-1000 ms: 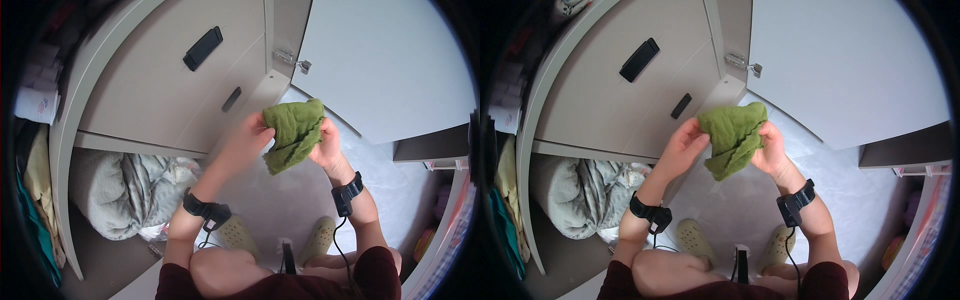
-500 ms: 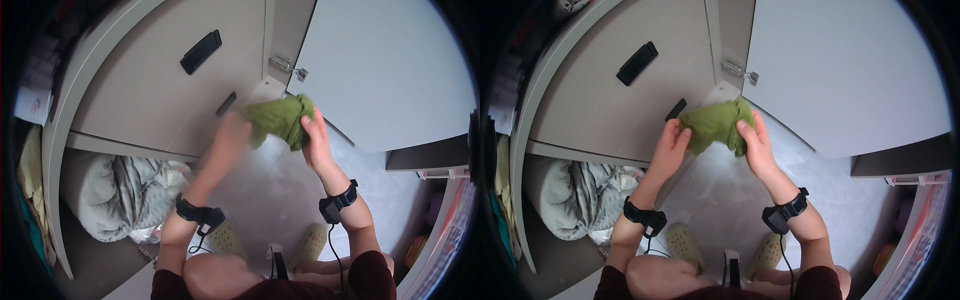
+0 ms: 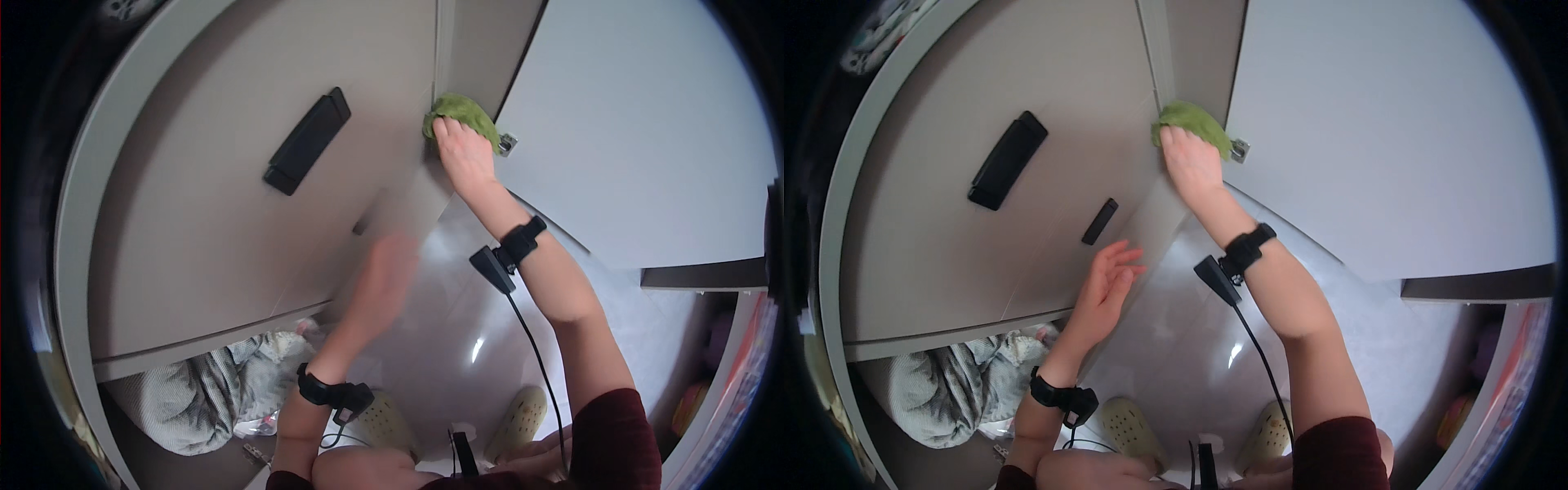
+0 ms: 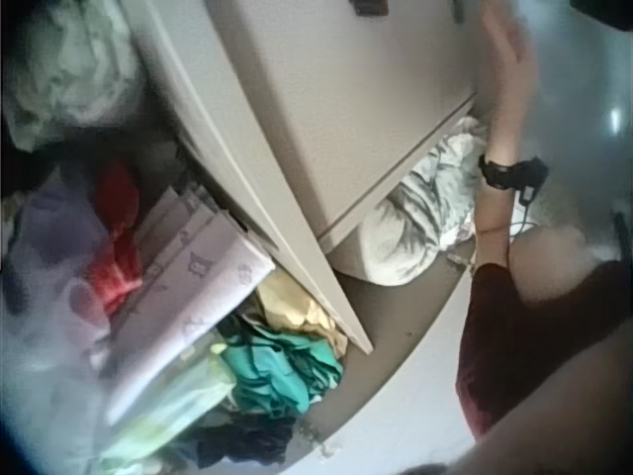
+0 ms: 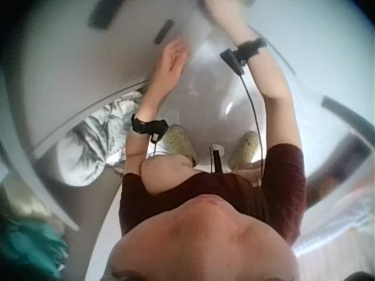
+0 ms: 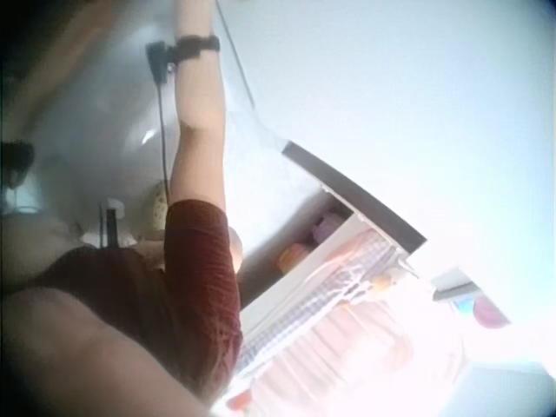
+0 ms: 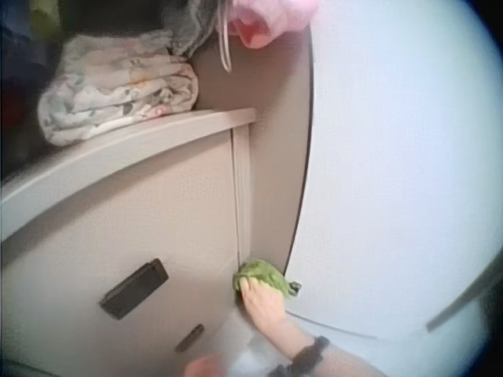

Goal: The person wipes the interior surfaces of a wardrobe with a green cloth. They clean the door panels, shelves, and side walls, moving aside folded clothes and hanging garments to reach different areas. The person also wipes the wardrobe hinges and lower sections before finishing.

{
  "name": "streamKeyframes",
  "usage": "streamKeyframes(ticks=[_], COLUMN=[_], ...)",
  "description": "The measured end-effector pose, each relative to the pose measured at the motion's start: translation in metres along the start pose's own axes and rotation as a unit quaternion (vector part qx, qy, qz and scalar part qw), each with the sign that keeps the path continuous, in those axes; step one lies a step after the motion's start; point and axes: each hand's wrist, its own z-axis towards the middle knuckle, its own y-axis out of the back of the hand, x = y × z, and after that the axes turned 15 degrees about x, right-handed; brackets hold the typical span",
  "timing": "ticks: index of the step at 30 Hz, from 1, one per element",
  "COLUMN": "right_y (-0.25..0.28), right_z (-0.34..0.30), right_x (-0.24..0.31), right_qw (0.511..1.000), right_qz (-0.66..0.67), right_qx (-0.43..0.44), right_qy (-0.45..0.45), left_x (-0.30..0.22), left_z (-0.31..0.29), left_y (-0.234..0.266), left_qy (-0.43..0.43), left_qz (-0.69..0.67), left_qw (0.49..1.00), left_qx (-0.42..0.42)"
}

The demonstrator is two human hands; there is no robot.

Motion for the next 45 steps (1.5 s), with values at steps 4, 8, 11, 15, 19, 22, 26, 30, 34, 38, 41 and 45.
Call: streamKeyframes(ticks=[4, 8, 11, 15, 19, 22, 26, 30, 34, 38, 41, 45], right_y=[0.0, 0.004, 0.008, 0.015, 0.022, 0.029, 0.036, 0.021, -0.012, -0.056, -0.074, -0.072], right_z=[-0.012, -0.046, -0.056, -0.075, -0.114, -0.116, -0.061, -0.021, -0.044, -0.048, -0.04, -0.068], right_x=[-0.015, -0.035, -0.04, -0.041, -0.058, -0.065, -0.046, -0.011, 0.003, 0.03, 0.039, 0.068], right_qw=[0.998, 0.991, 0.989, 0.98, 0.997, 0.997, 0.994, 0.972, 0.96, 0.971, 0.98, 0.981], right_qz=[-0.012, -0.115, -0.146, -0.082, -0.055, -0.013, 0.072, 0.218, 0.258, 0.233, 0.17, 0.146], right_qx=[0.058, 0.07, 0.026, 0.177, 0.045, -0.033, 0.041, 0.062, 0.055, 0.048, 0.053, 0.128], right_qy=[0.0, -0.016, 0.019, -0.05, -0.015, 0.062, 0.076, 0.06, 0.091, -0.031, -0.088, -0.021], left_x=[-0.005, -0.01, -0.013, -0.018, -0.019, -0.017, -0.01, -0.006, -0.006, -0.005, -0.005, -0.003], left_z=[0.002, 0.001, -0.005, -0.012, -0.015, -0.014, -0.009, -0.013, -0.023, -0.031, -0.039, -0.04], left_y=[-0.003, -0.002, -0.001, -0.001, 0.002, 0.001, -0.002, 0.005, 0.02, 0.026, 0.03, 0.03], left_qy=[0.014, -0.004, -0.002, -0.016, -0.019, -0.023, -0.017, 0.007, 0.021, 0.048, 0.044, 0.04], left_qz=[-0.027, -0.027, 0.003, -0.035, 0.0, -0.018, -0.015, 0.025, -0.049, -0.025, -0.019, -0.029], left_qw=[0.999, 0.998, 0.999, 0.999, 0.998, 0.997, 0.997, 0.997, 0.997, 0.998, 0.998, 0.998], left_qx=[0.041, 0.049, 0.046, 0.02, 0.056, 0.068, 0.078, 0.071, 0.052, 0.035, 0.039, 0.038])
